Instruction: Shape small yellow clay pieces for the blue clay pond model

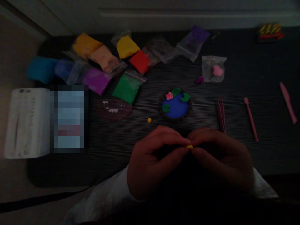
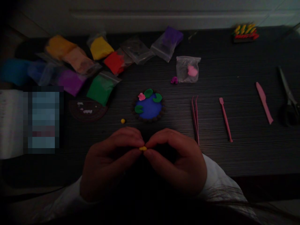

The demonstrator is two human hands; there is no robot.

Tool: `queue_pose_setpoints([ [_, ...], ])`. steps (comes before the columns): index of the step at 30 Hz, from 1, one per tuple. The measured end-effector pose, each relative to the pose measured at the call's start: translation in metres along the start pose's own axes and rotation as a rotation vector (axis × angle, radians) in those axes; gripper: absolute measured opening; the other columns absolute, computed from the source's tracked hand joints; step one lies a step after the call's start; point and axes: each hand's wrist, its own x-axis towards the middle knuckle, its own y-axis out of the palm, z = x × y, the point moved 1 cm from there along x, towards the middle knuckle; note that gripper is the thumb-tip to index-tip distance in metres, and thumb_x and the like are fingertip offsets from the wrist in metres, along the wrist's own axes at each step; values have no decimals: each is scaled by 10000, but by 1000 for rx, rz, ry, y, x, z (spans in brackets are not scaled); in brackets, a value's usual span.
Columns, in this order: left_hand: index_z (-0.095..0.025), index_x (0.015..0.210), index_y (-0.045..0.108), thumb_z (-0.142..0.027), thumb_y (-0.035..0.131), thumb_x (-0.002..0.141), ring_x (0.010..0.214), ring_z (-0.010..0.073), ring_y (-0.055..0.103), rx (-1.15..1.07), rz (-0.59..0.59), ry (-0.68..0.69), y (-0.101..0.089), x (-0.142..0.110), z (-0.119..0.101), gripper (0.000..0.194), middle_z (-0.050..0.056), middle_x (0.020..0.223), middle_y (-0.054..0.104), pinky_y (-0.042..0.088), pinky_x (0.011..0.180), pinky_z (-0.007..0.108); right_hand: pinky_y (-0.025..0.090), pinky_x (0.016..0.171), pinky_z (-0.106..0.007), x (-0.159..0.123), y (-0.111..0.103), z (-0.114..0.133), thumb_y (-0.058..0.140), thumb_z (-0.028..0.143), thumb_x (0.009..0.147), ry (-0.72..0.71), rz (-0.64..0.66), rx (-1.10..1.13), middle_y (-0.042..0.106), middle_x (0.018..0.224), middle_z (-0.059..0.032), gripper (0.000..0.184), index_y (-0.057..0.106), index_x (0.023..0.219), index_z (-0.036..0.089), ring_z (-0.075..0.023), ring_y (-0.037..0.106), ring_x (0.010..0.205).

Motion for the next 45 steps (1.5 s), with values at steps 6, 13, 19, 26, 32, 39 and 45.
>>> queue_pose_setpoints([
  [6,-232,837,633,-88,586,698,818,129,547,-7,-18,-12,-2,0,3,205,-3,817,605,425,748,234,475,679,-229,-1,2,0,572,104,710,-29,-31,-27,604,797,-11,175,561,867,180,-115,576,769],
  [13,-227,814,631,-111,595,697,793,116,555,23,-40,-52,-1,1,5,169,-7,816,605,436,717,216,480,681,-258,-1,3,-2,584,87,682,-106,-61,-93,612,796,-15,222,563,882,182,-128,579,763],
  [19,-221,797,621,-124,593,702,778,102,554,33,-53,-74,-1,0,5,138,-21,797,603,431,702,201,482,665,-263,2,5,-2,587,78,674,-154,-79,-152,613,779,-33,198,565,857,150,-130,572,746],
  [26,-212,791,613,-131,591,706,779,98,551,31,-33,-73,-1,1,5,120,-24,797,595,434,711,208,485,660,-266,3,4,0,586,80,678,-183,-81,-207,615,765,-40,170,566,839,130,-124,567,737],
  [32,-217,798,607,-133,578,719,793,94,551,17,-30,-81,0,-1,5,119,-28,813,591,432,727,210,485,693,-259,0,4,-1,599,63,665,-211,-97,-195,611,814,-38,229,558,877,137,-122,564,784],
  [39,-224,792,610,-138,580,718,774,91,549,-9,-17,-97,1,1,6,117,-32,803,590,429,713,203,487,702,-264,0,5,-1,601,50,655,-220,-114,-198,611,823,-41,236,562,871,136,-126,567,796],
  [45,-222,789,618,-131,581,713,775,99,547,-1,-15,-105,0,1,5,124,-21,800,591,427,706,200,492,681,-271,3,6,1,598,55,654,-228,-107,-231,614,790,-52,199,568,837,128,-133,571,771],
])
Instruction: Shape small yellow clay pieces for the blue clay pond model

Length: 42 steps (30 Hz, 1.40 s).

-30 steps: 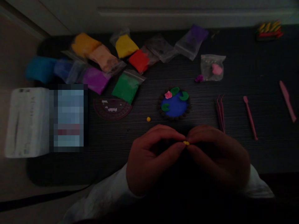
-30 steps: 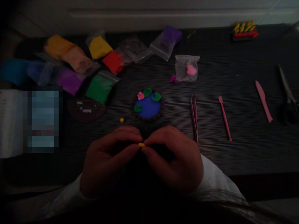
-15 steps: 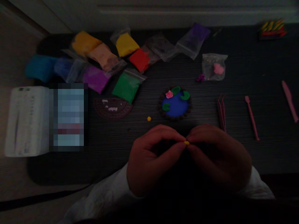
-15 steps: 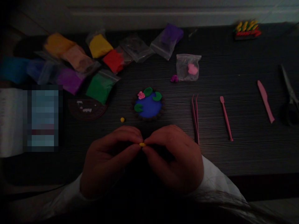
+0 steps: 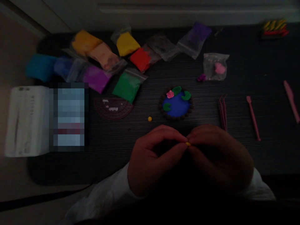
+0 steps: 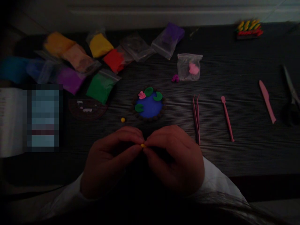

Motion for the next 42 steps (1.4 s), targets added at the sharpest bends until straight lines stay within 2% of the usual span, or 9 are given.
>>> queue_pose_setpoints([
  [13,-211,748,628,-149,574,722,749,92,551,-78,-34,-82,0,0,2,85,-25,770,606,426,693,189,505,638,-284,0,0,-1,598,85,654,-40,-25,-120,628,760,-33,210,555,835,184,-140,586,729],
  [22,-198,723,628,-177,580,722,738,105,545,-268,22,-195,1,3,5,52,-12,743,600,432,675,203,507,631,-268,2,0,0,595,83,657,-50,-26,-117,625,749,-30,199,560,827,181,-134,589,716],
  [31,-203,730,605,-185,586,720,708,97,533,-315,17,-216,0,3,6,28,-17,725,588,428,637,202,513,614,-274,3,0,2,597,89,662,-54,-30,-124,629,728,-21,193,555,816,197,-134,593,701],
  [37,-204,722,593,-191,582,722,693,94,531,-234,-8,-177,2,2,4,17,-21,712,582,425,636,199,511,622,-279,3,1,2,598,84,658,-51,-39,-108,627,725,-33,181,563,807,181,-139,591,704],
  [42,-205,752,613,-156,584,713,728,108,533,-108,-61,-53,1,-1,0,69,-7,752,585,422,651,213,506,636,-291,1,0,0,598,97,666,-33,-20,-79,623,757,-31,194,558,834,187,-142,584,725],
])
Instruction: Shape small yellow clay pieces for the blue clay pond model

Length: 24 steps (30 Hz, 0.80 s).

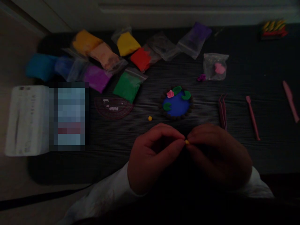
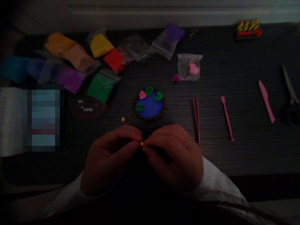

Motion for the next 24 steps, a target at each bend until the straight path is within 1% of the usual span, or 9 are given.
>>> queue_pose_setpoints([
  [3,-206,770,614,-136,593,700,740,117,531,91,7,65,-1,-1,-1,101,-2,769,582,416,651,225,502,652,-294,-1,0,-1,603,104,666,9,8,2,621,766,-31,198,555,838,190,-145,582,740],
  [8,-222,786,615,-109,597,693,754,101,530,183,-5,135,-2,-1,-1,148,-19,784,583,411,673,210,498,650,-280,0,0,-1,603,119,675,10,-7,-28,625,756,-34,164,560,822,178,-136,586,728],
  [13,-233,802,614,-95,594,692,766,97,538,239,-21,175,-1,-2,-1,177,-26,797,592,412,696,204,503,642,-287,0,-1,0,598,134,681,-10,1,-43,631,749,-25,168,558,831,198,-142,592,724],
  [18,-222,795,615,-114,591,697,765,116,543,235,-27,170,-2,-1,-2,148,-12,789,600,420,698,222,506,637,-291,0,-1,0,600,119,674,-14,-3,-41,631,743,-25,176,555,825,197,-143,592,718],
  [24,-224,767,622,-140,604,695,757,102,540,178,-22,110,-2,-1,-1,112,-24,773,598,417,681,199,500,628,-285,0,0,-1,603,93,664,-39,-1,-38,627,741,-34,192,553,830,176,-139,586,710],
])
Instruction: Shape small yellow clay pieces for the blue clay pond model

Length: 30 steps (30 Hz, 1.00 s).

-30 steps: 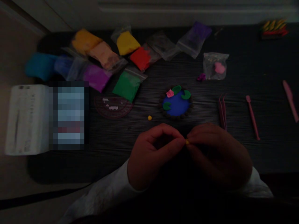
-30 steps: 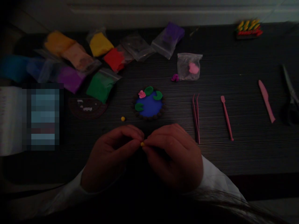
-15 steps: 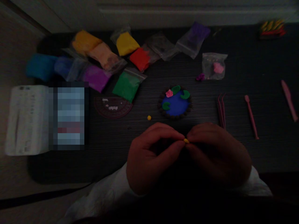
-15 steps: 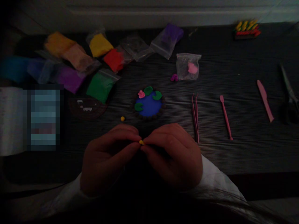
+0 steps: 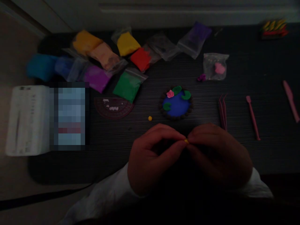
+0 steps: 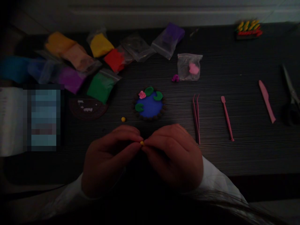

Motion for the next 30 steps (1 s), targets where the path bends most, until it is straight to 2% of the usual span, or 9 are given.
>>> queue_pose_setpoints([
  [2,-233,793,624,-156,600,701,735,99,539,-60,8,-46,0,0,1,123,-25,767,597,418,659,195,496,631,-294,-1,0,0,604,91,663,5,2,2,626,748,-32,200,552,834,180,-142,583,714],
  [5,-248,859,617,-201,560,739,716,105,544,-262,14,-147,0,-1,4,141,-15,774,607,427,631,202,485,649,-292,-2,-1,0,612,77,653,15,2,21,620,762,-26,231,553,848,184,-141,576,730],
  [9,-255,924,586,-208,549,748,780,110,540,-463,46,-188,2,-2,7,186,-12,846,610,425,684,211,464,687,-280,-6,-4,-2,609,29,638,62,-37,200,605,798,-21,296,568,890,177,-140,563,773],
  [11,-264,955,565,-172,574,727,798,106,529,-444,80,-161,3,-2,5,246,-14,884,599,417,700,212,451,680,-291,-7,-4,-4,597,52,661,150,-101,403,589,774,-13,244,583,864,186,-141,550,756],
  [15,-236,922,572,-141,617,683,776,109,500,-268,97,-15,7,-3,-7,262,-7,875,572,405,709,223,417,600,-268,-6,3,-2,590,209,708,458,-178,996,514,671,25,37,580,744,213,-105,481,641],
  [18,-213,904,575,-129,624,670,784,122,512,-214,77,89,10,-7,-19,253,2,852,561,412,710,233,397,578,-236,-6,10,9,621,277,674,589,-162,1297,488,652,36,86,571,706,215,-86,456,618],
  [22,-216,895,579,-105,616,673,818,127,527,-203,35,175,14,-18,-30,251,3,860,560,416,728,231,400,603,-220,-10,14,25,651,263,637,567,-165,1397,500,664,38,108,575,695,213,-81,473,639],
  [30,-221,825,601,-86,603,680,827,121,524,-154,-30,333,20,-63,-40,199,-5,833,564,410,758,226,385,610,-227,-39,14,55,657,243,629,390,-170,1352,502,686,33,106,580,694,210,-87,488,657],
])
